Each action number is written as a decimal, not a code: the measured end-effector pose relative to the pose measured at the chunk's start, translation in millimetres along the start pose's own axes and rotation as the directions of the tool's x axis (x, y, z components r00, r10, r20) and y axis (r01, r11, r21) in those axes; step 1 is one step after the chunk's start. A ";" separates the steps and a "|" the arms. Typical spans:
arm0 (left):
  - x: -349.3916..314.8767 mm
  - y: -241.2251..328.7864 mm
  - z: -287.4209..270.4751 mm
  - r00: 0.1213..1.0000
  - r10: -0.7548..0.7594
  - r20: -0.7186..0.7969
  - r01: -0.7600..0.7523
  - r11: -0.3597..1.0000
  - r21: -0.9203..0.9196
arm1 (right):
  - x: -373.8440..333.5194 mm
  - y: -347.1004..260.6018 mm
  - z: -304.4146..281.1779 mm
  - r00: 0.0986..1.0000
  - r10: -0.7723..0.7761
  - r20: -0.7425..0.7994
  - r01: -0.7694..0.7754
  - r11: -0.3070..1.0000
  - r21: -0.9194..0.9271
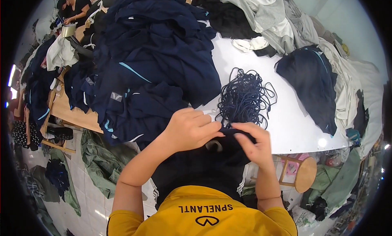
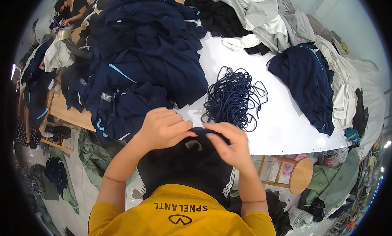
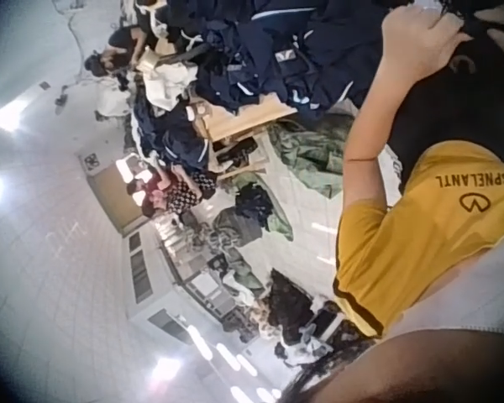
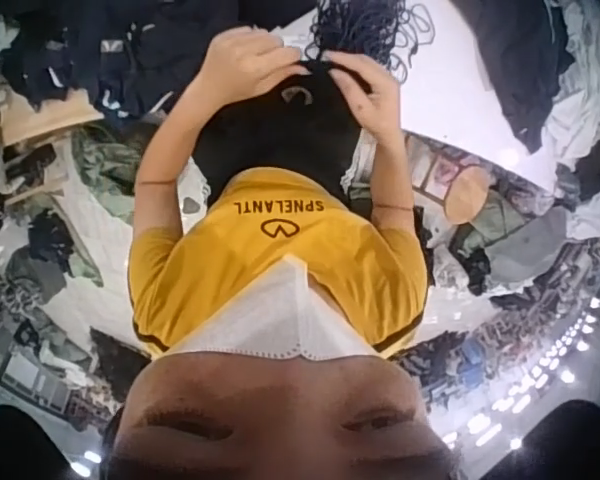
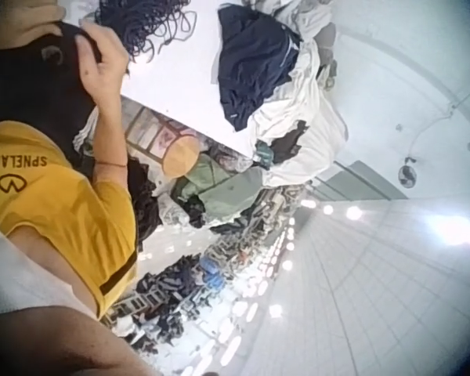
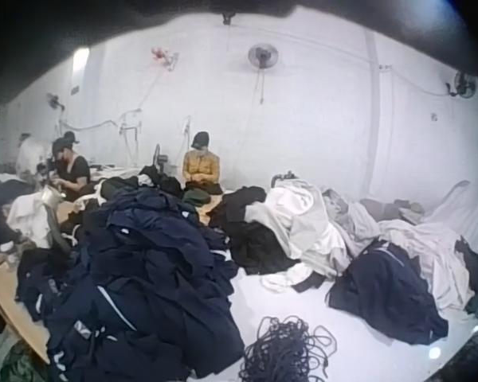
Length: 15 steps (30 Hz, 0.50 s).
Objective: Thread drawstrings through the waistbands of athletic shorts in a garment factory.
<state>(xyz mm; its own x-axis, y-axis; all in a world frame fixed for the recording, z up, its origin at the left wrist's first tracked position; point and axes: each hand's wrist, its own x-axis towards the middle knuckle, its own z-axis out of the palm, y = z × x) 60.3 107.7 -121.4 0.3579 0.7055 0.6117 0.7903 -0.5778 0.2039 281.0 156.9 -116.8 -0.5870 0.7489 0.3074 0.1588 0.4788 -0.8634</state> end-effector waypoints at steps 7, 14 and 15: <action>-55.6 9.8 31.3 0.760 0.044 0.649 0.598 0.344 -0.724 | -14.7 -1.0 -45.7 0.959 0.265 -0.098 -0.244 0.951 0.189; -73.8 20.4 33.3 0.690 0.096 0.717 0.640 0.382 -0.667 | -4.6 -15.8 -28.4 0.930 0.220 0.296 -0.220 0.975 -0.033; -80.7 18.6 31.4 0.675 0.067 0.735 0.657 0.398 -0.640 | -5.5 -15.1 -31.9 0.930 0.220 0.295 -0.221 0.975 -0.033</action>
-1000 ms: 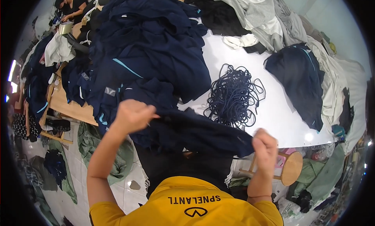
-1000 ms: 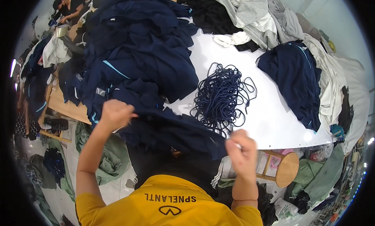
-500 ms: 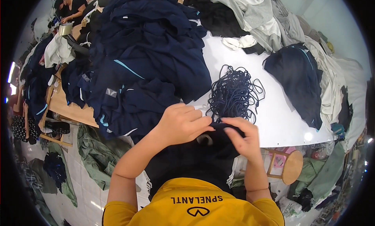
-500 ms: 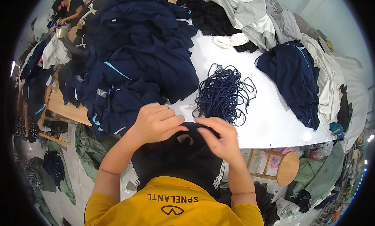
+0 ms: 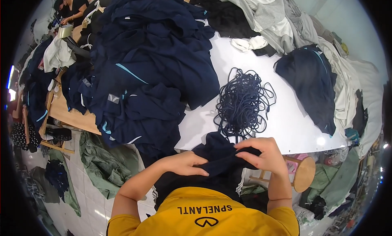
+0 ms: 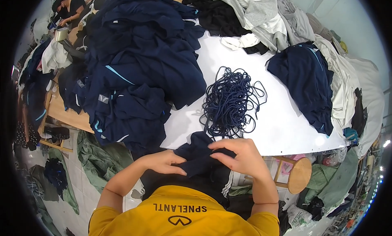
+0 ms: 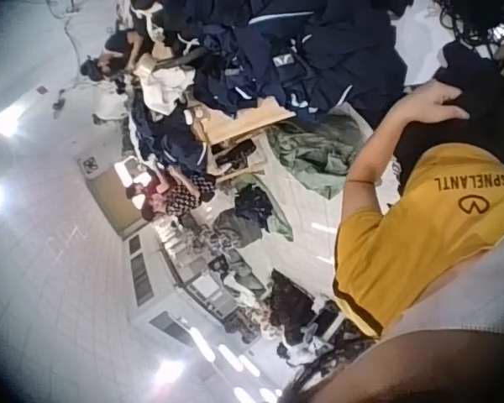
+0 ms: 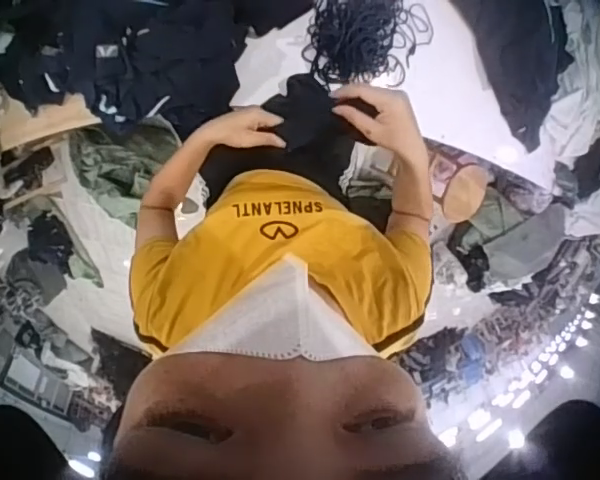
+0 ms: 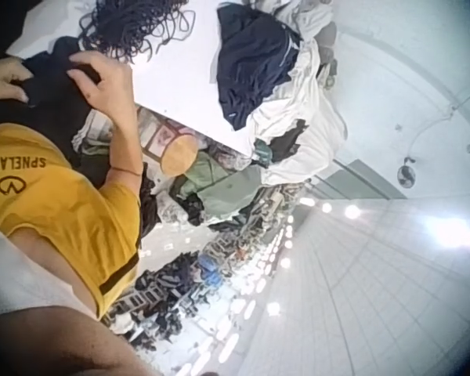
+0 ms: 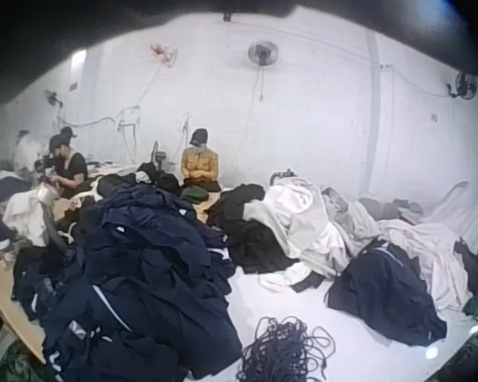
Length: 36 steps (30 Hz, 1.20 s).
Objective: Thread drawstrings through the waistbands of athletic shorts in a garment factory.
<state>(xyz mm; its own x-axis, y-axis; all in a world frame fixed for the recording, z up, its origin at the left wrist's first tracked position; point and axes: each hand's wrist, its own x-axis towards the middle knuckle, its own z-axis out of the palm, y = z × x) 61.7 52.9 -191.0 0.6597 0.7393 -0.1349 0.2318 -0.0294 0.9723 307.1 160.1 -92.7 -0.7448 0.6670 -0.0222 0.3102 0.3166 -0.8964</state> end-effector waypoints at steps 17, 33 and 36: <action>14.6 7.5 38.3 0.672 0.101 -0.734 0.047 0.983 0.178 | 18.7 7.8 54.0 0.920 -0.380 -0.099 0.361 0.918 -0.163; -23.8 68.9 -22.6 0.330 0.691 -0.643 0.146 0.635 0.758 | 24.8 17.8 95.6 0.882 -0.256 -0.396 0.344 0.924 0.168; -12.9 81.8 -6.6 0.388 0.674 -0.628 0.003 0.680 0.733 | 33.8 28.4 110.9 0.911 -0.284 -0.299 0.321 0.944 0.082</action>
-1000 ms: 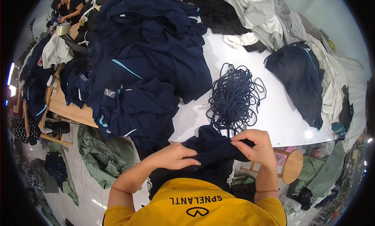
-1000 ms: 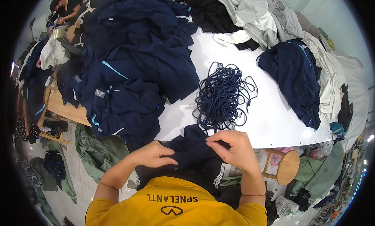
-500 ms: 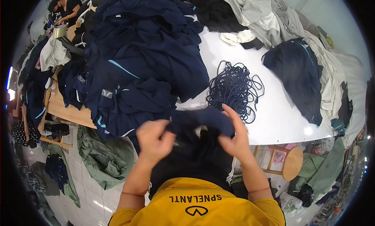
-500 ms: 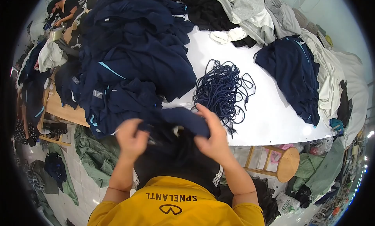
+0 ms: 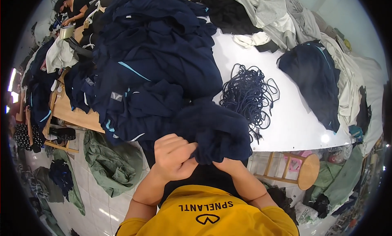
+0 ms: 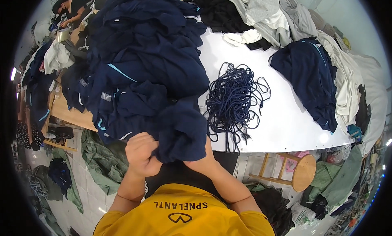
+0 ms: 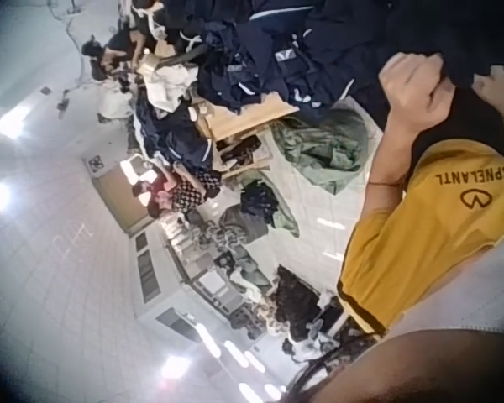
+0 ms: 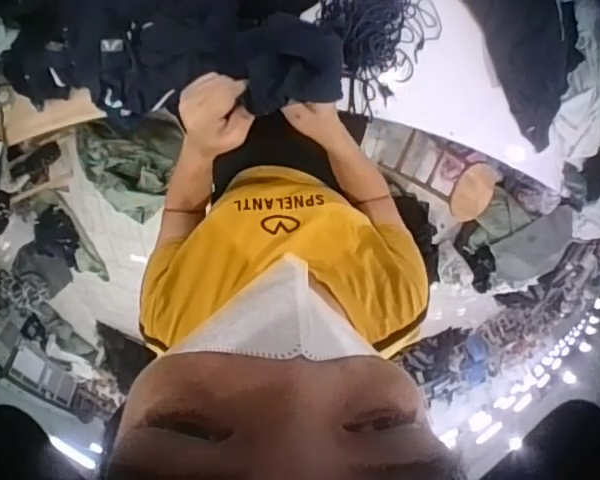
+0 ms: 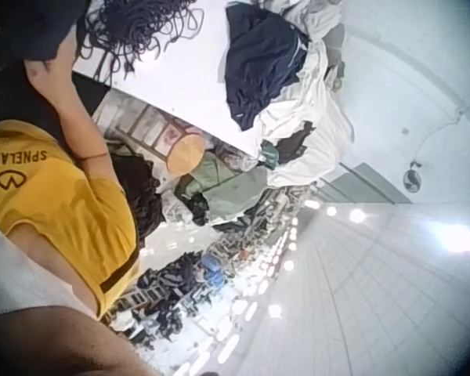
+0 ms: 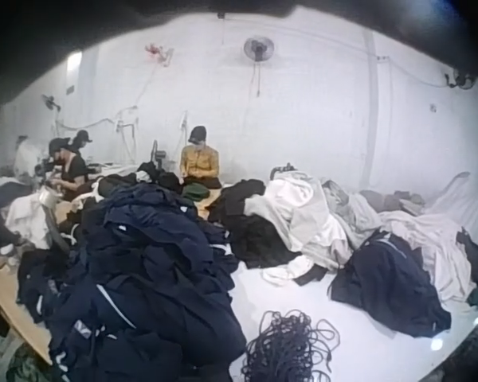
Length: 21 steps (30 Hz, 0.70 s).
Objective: Thread drawstrings through the waistbands of athletic shorts in a garment factory.
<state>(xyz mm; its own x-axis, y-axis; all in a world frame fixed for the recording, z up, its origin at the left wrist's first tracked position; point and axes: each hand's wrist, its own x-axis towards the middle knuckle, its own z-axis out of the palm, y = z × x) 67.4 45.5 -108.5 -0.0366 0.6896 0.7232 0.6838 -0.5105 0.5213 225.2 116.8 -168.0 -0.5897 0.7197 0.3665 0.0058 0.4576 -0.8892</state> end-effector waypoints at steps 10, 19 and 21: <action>-2.5 -38.1 -22.9 0.950 -0.213 -0.228 0.266 0.934 0.237 | -8.8 -18.5 -38.9 0.925 0.370 0.083 -0.362 0.795 0.487; -23.0 -66.9 -12.9 0.891 -0.372 -0.261 0.431 0.873 0.226 | -23.8 -8.4 -43.7 0.884 0.359 0.298 -0.462 0.587 0.665; -26.2 -68.9 -13.7 0.817 -0.520 -0.251 0.564 0.811 0.156 | -21.4 -12.3 -42.0 0.883 0.356 0.306 -0.466 0.588 0.661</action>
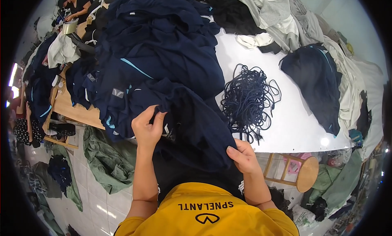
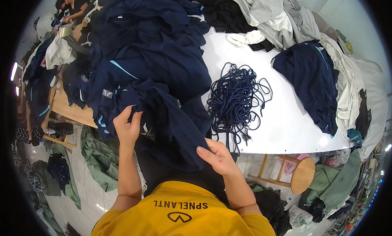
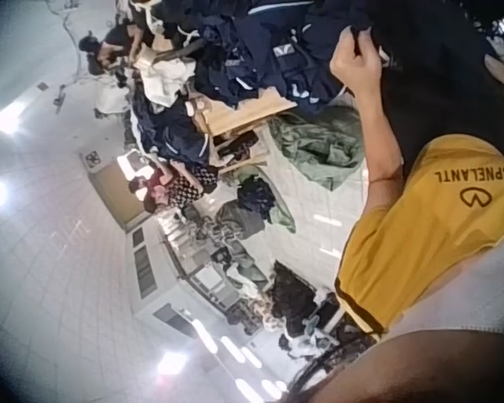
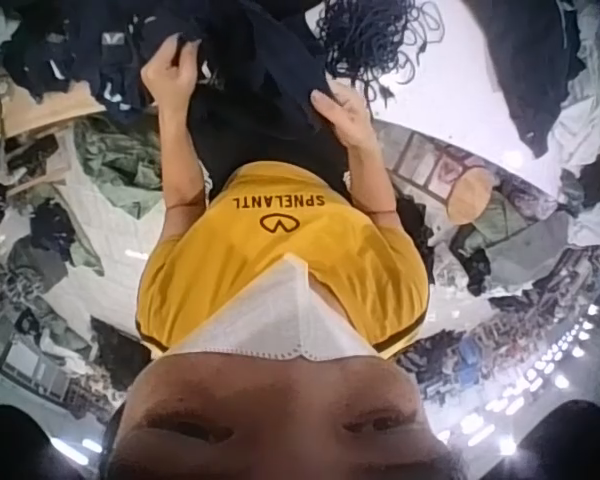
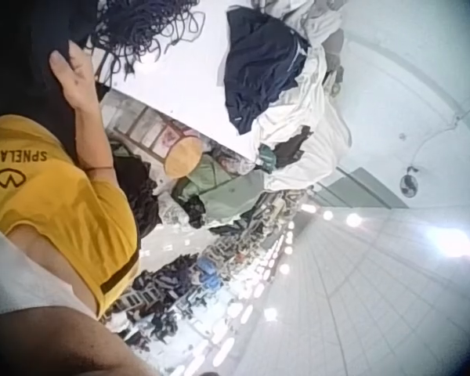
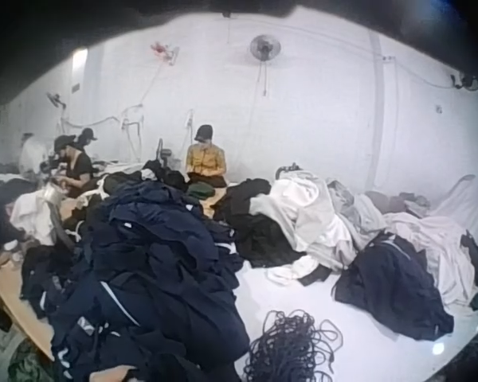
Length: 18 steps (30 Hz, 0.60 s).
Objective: Thread drawstrings through the waistbands of athletic shorts in a garment factory.
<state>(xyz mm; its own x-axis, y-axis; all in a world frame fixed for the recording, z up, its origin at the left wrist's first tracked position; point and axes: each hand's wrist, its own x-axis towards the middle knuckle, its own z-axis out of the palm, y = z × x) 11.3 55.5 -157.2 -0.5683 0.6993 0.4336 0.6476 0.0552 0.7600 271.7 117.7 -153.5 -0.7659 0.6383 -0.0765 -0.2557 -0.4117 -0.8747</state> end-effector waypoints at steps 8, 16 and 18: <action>-12.0 4.9 6.1 1.000 -0.004 0.019 0.005 0.995 -0.096 | 1.4 4.7 -1.7 0.999 -0.006 0.037 0.006 1.000 -0.014; -17.3 13.9 12.1 0.999 0.028 0.029 -0.024 0.988 -0.150 | 1.3 24.9 4.2 0.991 0.031 -0.127 -0.029 0.999 0.024; -17.6 14.0 12.9 0.999 0.014 0.035 -0.009 0.989 -0.146 | -0.1 28.2 3.4 0.988 0.046 -0.149 -0.038 0.998 0.054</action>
<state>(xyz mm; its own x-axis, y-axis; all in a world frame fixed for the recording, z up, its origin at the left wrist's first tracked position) 37.0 53.1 -160.4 -0.5414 0.7242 0.4270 0.5715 -0.0555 0.8187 262.6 103.8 -176.5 -0.6808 0.7082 -0.1870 -0.2578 -0.4707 -0.8438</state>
